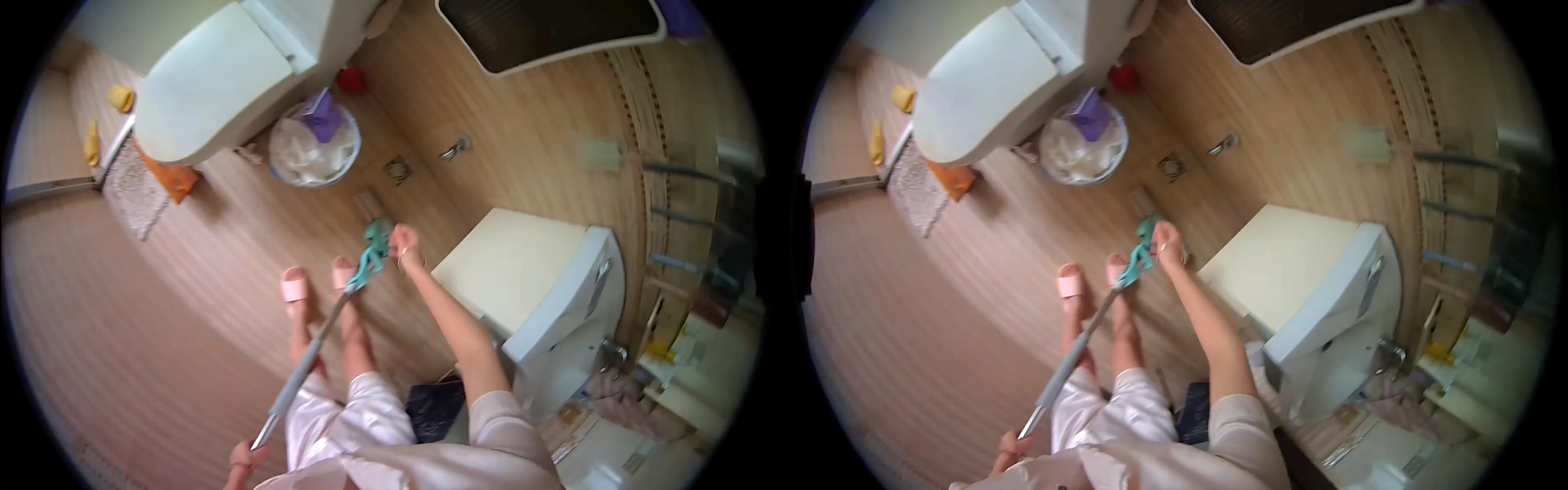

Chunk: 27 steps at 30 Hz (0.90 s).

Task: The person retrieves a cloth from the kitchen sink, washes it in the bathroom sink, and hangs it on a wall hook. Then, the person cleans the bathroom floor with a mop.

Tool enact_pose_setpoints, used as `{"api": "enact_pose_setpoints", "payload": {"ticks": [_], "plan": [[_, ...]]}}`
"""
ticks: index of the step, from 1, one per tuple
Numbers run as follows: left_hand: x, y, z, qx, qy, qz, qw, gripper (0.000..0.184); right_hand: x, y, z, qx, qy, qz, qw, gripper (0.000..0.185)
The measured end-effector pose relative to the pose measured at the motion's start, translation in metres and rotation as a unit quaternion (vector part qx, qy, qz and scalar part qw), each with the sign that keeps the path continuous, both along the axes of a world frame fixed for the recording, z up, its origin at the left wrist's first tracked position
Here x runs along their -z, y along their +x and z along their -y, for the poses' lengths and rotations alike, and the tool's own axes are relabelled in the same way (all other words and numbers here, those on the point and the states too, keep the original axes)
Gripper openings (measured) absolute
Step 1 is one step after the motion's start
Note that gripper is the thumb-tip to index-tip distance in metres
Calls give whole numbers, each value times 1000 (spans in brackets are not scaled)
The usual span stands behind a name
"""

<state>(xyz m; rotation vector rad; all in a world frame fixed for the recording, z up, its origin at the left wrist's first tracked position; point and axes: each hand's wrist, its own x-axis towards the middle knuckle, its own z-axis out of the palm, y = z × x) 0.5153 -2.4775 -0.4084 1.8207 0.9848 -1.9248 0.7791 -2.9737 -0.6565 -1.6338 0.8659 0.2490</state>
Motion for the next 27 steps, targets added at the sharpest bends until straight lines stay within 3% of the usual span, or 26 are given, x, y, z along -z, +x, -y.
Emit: {"api": "enact_pose_setpoints", "payload": {"ticks": [2,4,5,7,10,11,13,14,15,18,22,27], "plan": [[18,-19,-14,75,3,98,992,41,-12,84,53,132,-43,-35,990,38],[28,-27,-21,138,27,131,981,39,-10,138,93,111,-161,-15,981,56],[32,-25,-22,146,37,129,980,38,1,158,112,125,-153,-22,980,63],[33,-20,-18,160,54,114,979,36,16,182,129,109,-192,-2,975,39],[29,-6,-12,171,68,92,979,33,55,180,166,-89,-372,44,923,23],[26,-2,-9,164,70,88,980,33,59,175,164,-40,-419,44,906,18],[17,6,-3,165,76,107,978,31,93,160,190,-20,-380,41,924,22],[10,12,0,174,76,107,976,30,78,166,177,-9,-360,43,932,24],[6,17,4,181,76,109,974,30,59,166,165,86,-200,7,976,27],[-3,27,19,198,95,85,972,31,41,180,168,54,-107,-28,992,34],[-7,29,28,190,91,69,975,32,59,179,185,52,-149,-1,987,30],[-15,36,28,197,75,48,976,34,62,174,202,-30,-185,-4,982,27]]}}
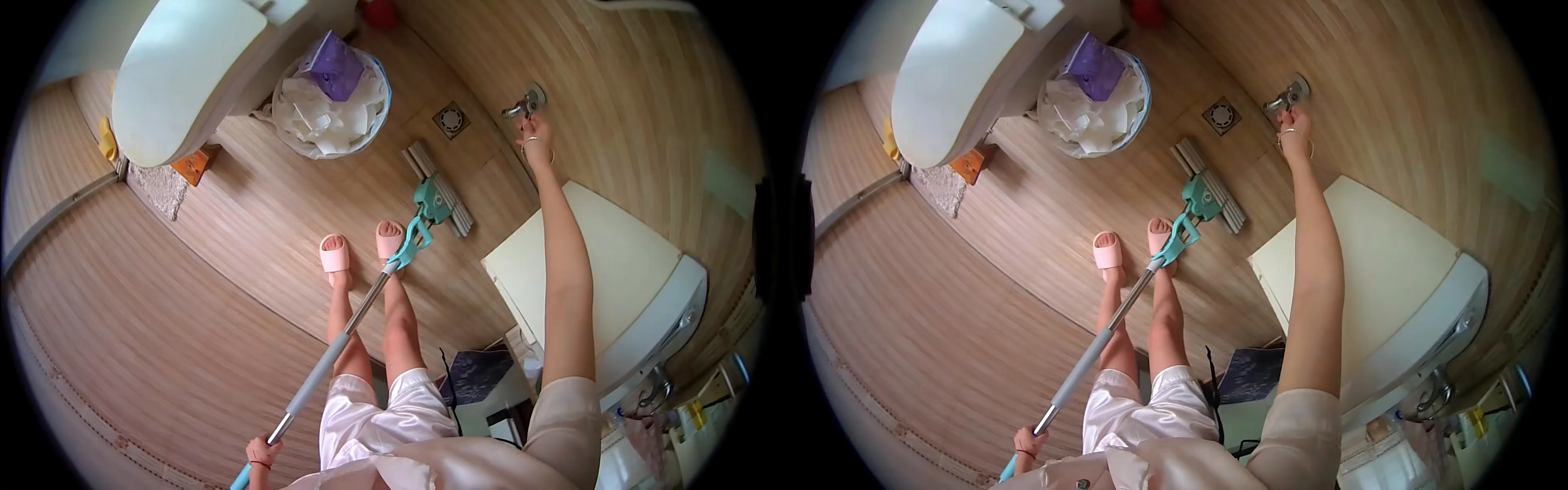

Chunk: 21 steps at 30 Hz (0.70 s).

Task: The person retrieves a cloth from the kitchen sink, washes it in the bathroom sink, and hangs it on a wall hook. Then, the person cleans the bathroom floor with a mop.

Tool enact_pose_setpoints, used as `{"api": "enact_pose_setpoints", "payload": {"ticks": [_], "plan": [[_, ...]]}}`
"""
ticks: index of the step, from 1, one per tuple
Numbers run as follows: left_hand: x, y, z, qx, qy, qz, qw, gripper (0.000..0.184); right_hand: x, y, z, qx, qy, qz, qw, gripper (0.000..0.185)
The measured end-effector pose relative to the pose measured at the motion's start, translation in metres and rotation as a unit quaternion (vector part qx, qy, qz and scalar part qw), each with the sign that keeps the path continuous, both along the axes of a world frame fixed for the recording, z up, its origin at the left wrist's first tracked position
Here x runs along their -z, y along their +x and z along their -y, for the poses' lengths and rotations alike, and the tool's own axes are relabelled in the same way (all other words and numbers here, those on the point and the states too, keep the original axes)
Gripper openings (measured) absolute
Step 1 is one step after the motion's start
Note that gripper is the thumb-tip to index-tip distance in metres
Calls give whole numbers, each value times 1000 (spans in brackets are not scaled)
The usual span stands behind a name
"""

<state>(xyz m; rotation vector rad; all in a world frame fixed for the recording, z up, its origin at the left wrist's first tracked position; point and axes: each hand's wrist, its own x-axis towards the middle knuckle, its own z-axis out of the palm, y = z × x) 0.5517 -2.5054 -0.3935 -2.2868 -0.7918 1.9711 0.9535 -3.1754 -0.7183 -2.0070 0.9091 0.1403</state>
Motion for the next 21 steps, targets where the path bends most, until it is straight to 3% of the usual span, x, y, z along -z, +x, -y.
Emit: {"api": "enact_pose_setpoints", "payload": {"ticks": [3,4,6,9,12,15,16,18,19,20,21], "plan": [[-1,0,4,14,5,10,1000,34,15,-8,18,-125,-187,44,973,27],[-1,2,6,19,9,9,1000,34,13,-7,18,-133,-217,6,967,27],[-1,2,6,20,14,10,1000,35,-5,-3,13,-150,-274,-70,947,26],[3,-3,2,17,10,17,1000,35,-15,0,3,-125,-261,-94,952,24],[4,-4,-2,28,5,18,999,34,30,-20,14,-18,-268,131,954,23],[5,2,8,20,9,12,1000,32,27,-88,-15,80,-199,88,973,20],[6,-1,7,16,9,11,1000,32,-2,-112,-57,159,-65,59,983,16],[5,-2,6,-8,1,19,1000,32,12,-192,-118,218,25,30,975,14],[5,-5,4,0,-5,20,1000,32,30,-236,-145,302,149,-13,941,20],[7,-10,1,8,-10,22,1000,33,59,-286,-173,210,24,-193,958,29],[6,-12,-1,16,-13,22,1000,33,59,-321,-214,240,101,-221,940,29]]}}
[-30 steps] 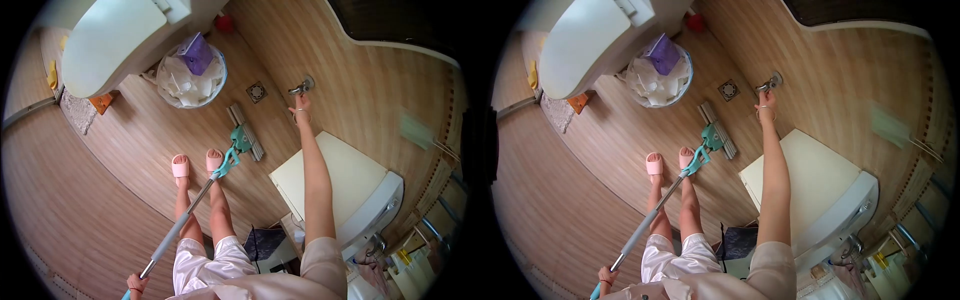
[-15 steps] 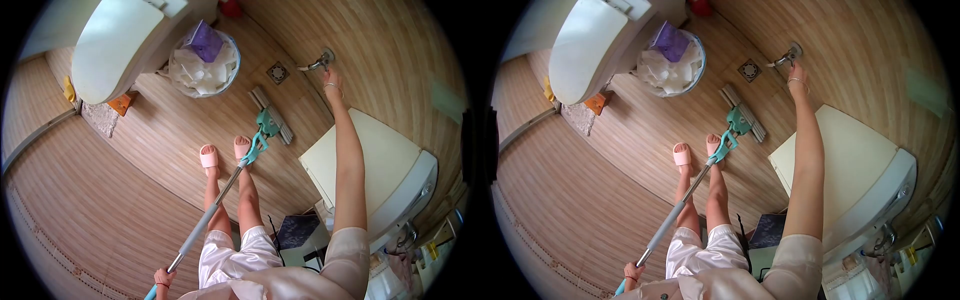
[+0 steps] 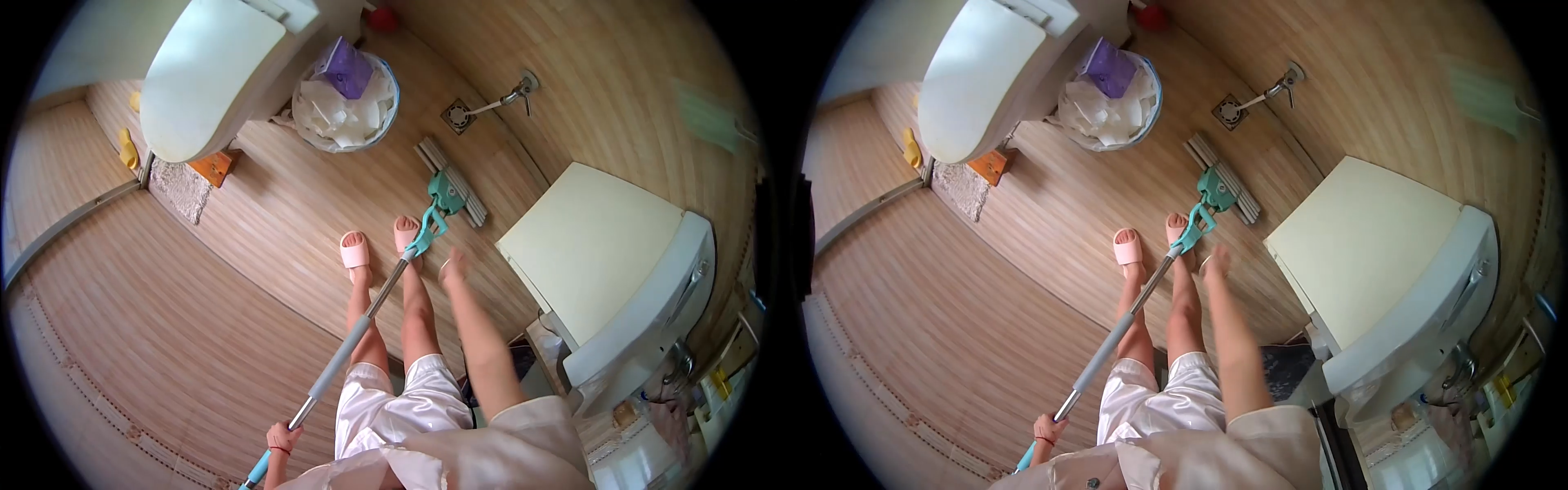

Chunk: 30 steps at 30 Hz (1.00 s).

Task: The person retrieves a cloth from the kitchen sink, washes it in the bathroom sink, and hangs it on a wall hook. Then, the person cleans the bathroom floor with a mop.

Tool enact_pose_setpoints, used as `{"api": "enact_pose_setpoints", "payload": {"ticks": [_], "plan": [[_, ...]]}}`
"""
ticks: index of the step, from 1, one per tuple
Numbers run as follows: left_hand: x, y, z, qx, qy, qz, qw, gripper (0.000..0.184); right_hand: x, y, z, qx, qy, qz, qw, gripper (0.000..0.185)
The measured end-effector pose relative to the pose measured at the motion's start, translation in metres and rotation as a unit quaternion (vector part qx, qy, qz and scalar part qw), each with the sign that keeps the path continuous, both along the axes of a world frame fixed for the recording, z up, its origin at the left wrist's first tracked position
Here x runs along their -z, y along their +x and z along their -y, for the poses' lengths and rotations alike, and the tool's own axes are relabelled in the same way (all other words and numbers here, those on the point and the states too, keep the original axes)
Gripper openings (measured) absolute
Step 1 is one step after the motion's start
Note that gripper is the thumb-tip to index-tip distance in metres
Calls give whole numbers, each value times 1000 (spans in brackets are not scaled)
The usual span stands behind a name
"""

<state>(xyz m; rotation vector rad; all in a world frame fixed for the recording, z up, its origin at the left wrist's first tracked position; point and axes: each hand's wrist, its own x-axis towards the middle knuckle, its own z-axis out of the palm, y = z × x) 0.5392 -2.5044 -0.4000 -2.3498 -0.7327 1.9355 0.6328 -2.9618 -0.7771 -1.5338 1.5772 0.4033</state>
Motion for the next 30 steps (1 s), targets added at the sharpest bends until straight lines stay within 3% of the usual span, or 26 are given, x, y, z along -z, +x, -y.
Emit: {"api": "enact_pose_setpoints", "payload": {"ticks": [2,4,7,10,14,19,24,30], "plan": [[-5,1,1,-8,-2,5,1000,34,-19,-38,-77,151,165,8,975,30],[-5,0,1,-19,-11,14,1000,34,-38,-52,-135,251,257,7,933,32],[-3,-1,-4,-7,-25,21,999,35,-54,-47,-181,354,318,6,880,35],[-2,-4,-5,-12,-37,21,999,36,-60,-43,-165,411,381,-31,827,26],[1,-9,-8,-4,-32,16,999,38,-57,-37,-156,275,423,-47,862,19],[6,-29,-9,-6,-40,18,999,39,-42,-57,-161,329,372,-33,867,19],[6,-43,-4,5,-51,57,997,36,16,-83,-166,387,359,5,849,20],[29,-16,21,14,-67,97,993,32,13,-24,-139,474,372,-9,798,20]]}}
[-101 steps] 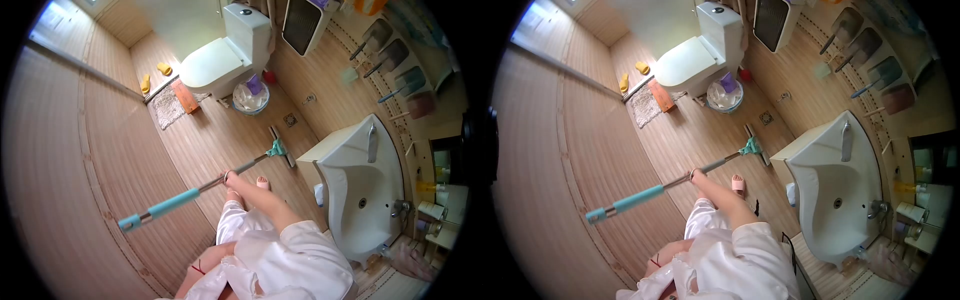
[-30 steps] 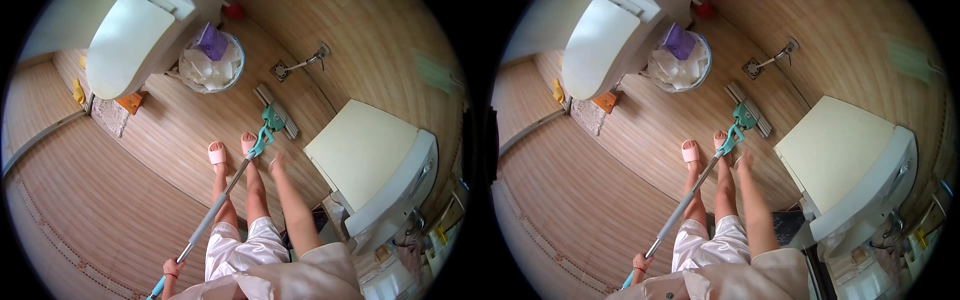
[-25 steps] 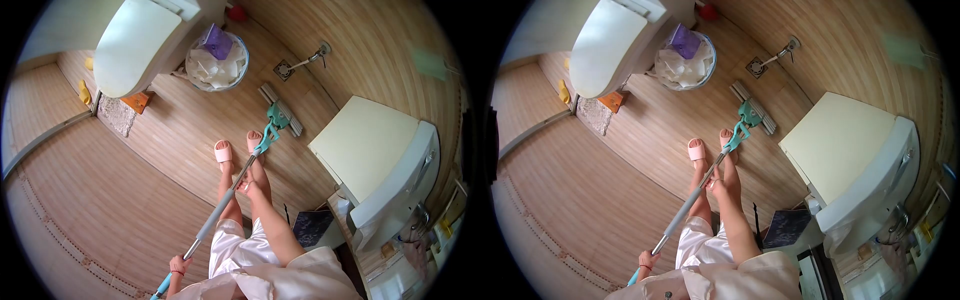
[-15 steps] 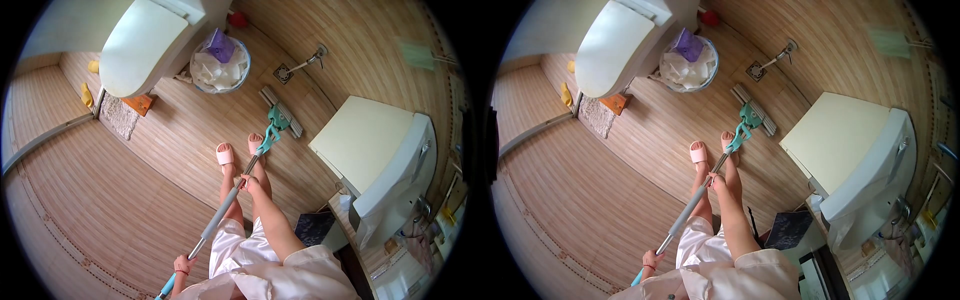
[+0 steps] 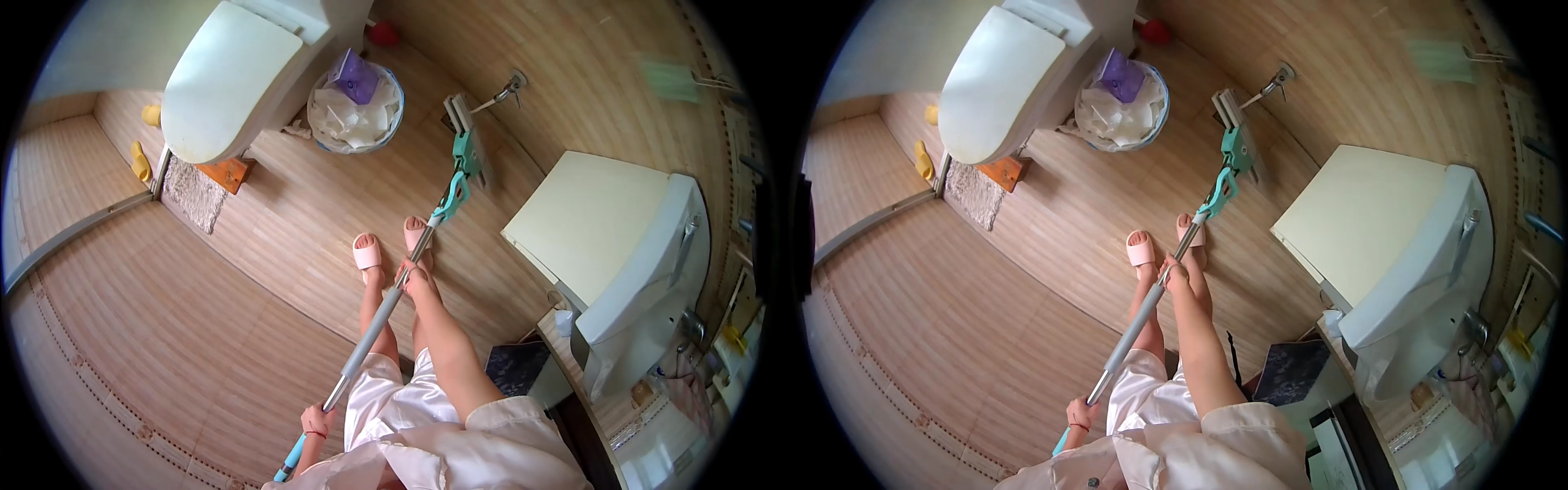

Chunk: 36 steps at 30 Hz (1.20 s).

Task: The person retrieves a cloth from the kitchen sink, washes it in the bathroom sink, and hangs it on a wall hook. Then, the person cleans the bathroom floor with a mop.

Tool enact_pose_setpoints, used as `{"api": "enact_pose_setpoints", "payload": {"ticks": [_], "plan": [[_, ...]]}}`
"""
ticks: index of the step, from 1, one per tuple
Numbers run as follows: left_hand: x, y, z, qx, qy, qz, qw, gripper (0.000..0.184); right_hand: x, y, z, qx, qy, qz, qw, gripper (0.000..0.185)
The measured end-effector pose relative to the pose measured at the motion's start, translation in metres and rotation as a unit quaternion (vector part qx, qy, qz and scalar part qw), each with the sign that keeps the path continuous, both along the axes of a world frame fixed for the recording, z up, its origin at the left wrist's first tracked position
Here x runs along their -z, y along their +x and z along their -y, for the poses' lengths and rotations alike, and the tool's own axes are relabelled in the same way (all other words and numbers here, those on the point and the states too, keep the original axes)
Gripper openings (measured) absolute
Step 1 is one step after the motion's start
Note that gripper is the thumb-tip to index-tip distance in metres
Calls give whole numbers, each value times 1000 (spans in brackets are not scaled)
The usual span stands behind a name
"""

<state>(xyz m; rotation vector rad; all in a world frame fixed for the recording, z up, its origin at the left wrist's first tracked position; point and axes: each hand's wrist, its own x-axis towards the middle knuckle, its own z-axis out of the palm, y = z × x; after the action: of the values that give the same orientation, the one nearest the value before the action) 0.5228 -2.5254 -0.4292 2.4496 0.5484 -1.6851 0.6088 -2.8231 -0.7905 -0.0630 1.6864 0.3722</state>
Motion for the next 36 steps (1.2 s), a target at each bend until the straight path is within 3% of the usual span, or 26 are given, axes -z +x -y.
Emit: {"api": "enact_pose_setpoints", "payload": {"ticks": [5,9,16,36], "plan": [[17,0,5,-39,-48,10,998,33,-44,54,15,-145,-138,39,979,21],[24,-17,8,-65,-55,2,996,37,-71,66,15,-194,-187,37,962,22],[16,-31,11,-102,-63,-3,993,36,-28,41,7,-280,-195,8,940,23],[21,-58,12,-133,-88,11,987,33,-12,17,0,-303,-217,-3,928,25]]}}
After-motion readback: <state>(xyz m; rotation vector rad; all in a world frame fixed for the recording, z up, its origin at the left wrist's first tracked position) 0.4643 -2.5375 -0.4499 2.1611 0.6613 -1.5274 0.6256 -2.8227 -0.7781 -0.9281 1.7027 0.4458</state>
